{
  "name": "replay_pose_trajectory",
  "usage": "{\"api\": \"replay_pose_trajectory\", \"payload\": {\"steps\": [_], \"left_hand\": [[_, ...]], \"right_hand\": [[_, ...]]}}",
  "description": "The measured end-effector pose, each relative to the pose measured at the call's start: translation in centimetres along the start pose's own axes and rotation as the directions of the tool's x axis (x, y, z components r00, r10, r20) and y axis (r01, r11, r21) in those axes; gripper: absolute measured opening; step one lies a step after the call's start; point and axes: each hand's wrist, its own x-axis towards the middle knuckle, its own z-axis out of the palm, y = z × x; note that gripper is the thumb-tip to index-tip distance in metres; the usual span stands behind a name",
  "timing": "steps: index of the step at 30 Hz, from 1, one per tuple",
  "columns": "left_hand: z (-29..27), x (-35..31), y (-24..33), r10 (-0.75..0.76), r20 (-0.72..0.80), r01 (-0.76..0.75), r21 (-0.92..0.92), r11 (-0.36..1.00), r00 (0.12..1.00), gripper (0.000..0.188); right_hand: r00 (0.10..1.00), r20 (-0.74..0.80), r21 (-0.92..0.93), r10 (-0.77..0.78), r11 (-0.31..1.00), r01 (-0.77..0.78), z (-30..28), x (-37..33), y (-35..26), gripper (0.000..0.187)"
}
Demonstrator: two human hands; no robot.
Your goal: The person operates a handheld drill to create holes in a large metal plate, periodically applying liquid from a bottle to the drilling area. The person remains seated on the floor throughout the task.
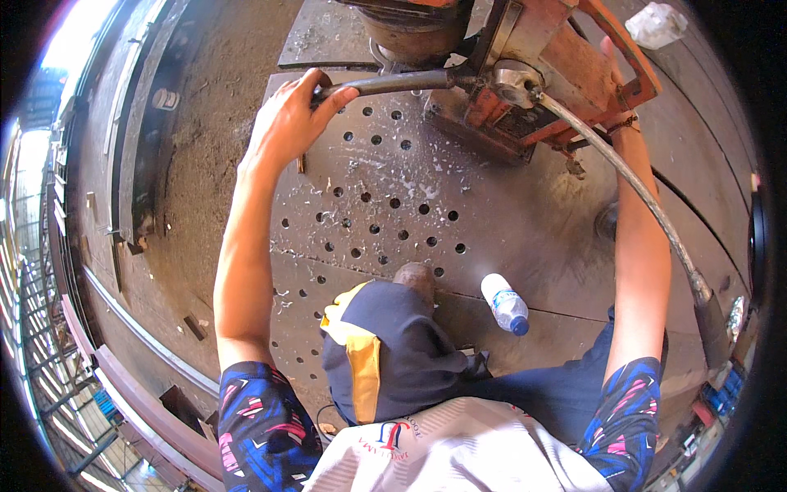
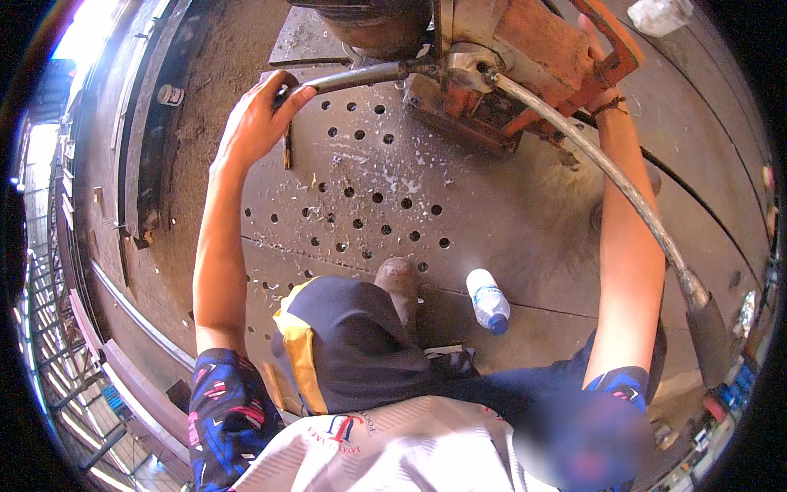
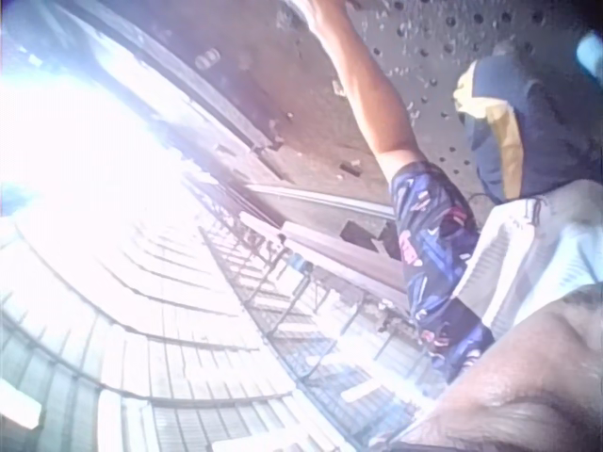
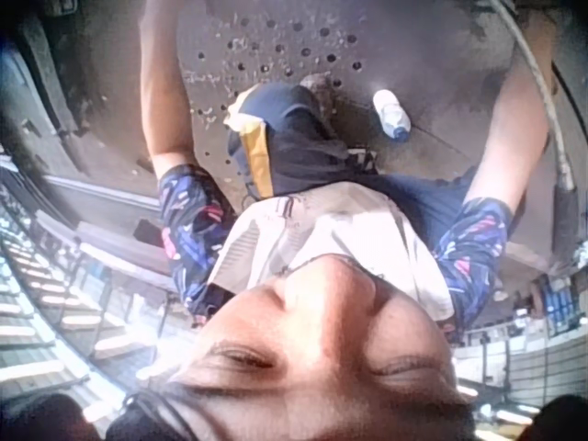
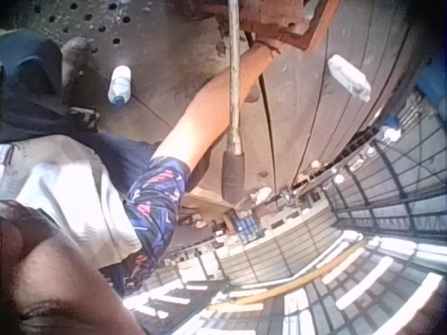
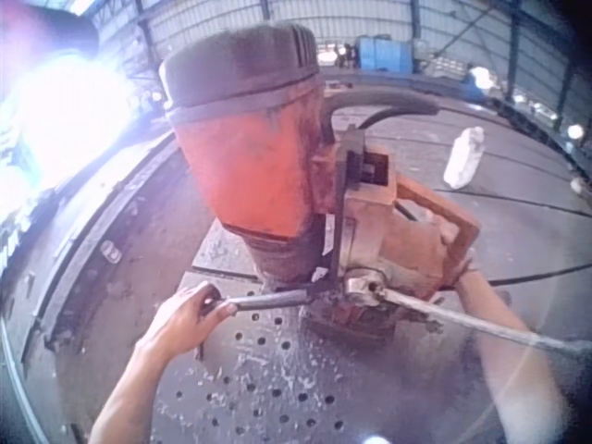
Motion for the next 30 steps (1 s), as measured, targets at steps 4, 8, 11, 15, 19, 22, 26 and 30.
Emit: {"api": "replay_pose_trajectory", "payload": {"steps": [4, 8, 11, 15, 19, 22, 26, 30], "left_hand": [[-0.1, 0.8, 1.1, 0.017, 0.064, -0.015, -0.031, 0.999, 0.998, 0.059], [-0.2, 0.6, 0.6, 0.019, 0.043, -0.018, -0.019, 1.0, 0.999, 0.059], [0.2, 0.5, 0.2, 0.031, 0.016, -0.03, -0.016, 0.999, 0.999, 0.065], [0.2, 0.3, 0.4, 0.002, 0.036, -0.002, -0.005, 1.0, 0.999, 0.061], [0.6, 0.3, 0.1, 0.012, 0.049, -0.011, -0.021, 1.0, 0.999, 0.06], [2.5, 0.2, -0.2, 0.018, 0.092, -0.011, -0.069, 0.998, 0.996, 0.06], [7.6, -0.2, 0.2, 0.03, 0.176, 0.005, -0.194, 0.981, 0.984, 0.061], [12.7, -1.8, 2.1, 0.023, 0.282, 0.105, -0.432, 0.896, 0.959, 0.06]], "right_hand": [[0.994, -0.108, -0.074, 0.003, 0.997, -0.011, -0.6, -2.2, -1.6, 0.062], [0.973, -0.215, -0.152, -0.086, 0.987, 0.053, 0.2, -1.0, -0.6, 0.065], [0.96, -0.258, -0.166, -0.112, 0.984, 0.071, 0.6, -0.6, 0.2, 0.065], [0.95, -0.292, -0.153, -0.111, 0.986, 0.068, 1.0, -0.2, 0.7, 0.066], [0.911, -0.386, -0.138, -0.144, 0.986, 0.097, 1.8, -0.4, 1.4, 0.067], [0.798, -0.568, -0.12, -0.199, 0.98, 0.16, 2.5, -2.2, 1.6, 0.068], [0.296, -0.807, -0.423, -0.511, 0.85, 0.316, 2.9, -8.1, 4.9, 0.067], [0.225, -0.67, -0.674, -0.708, 0.707, 0.216, 10.2, -12.1, 8.4, 0.062]]}}
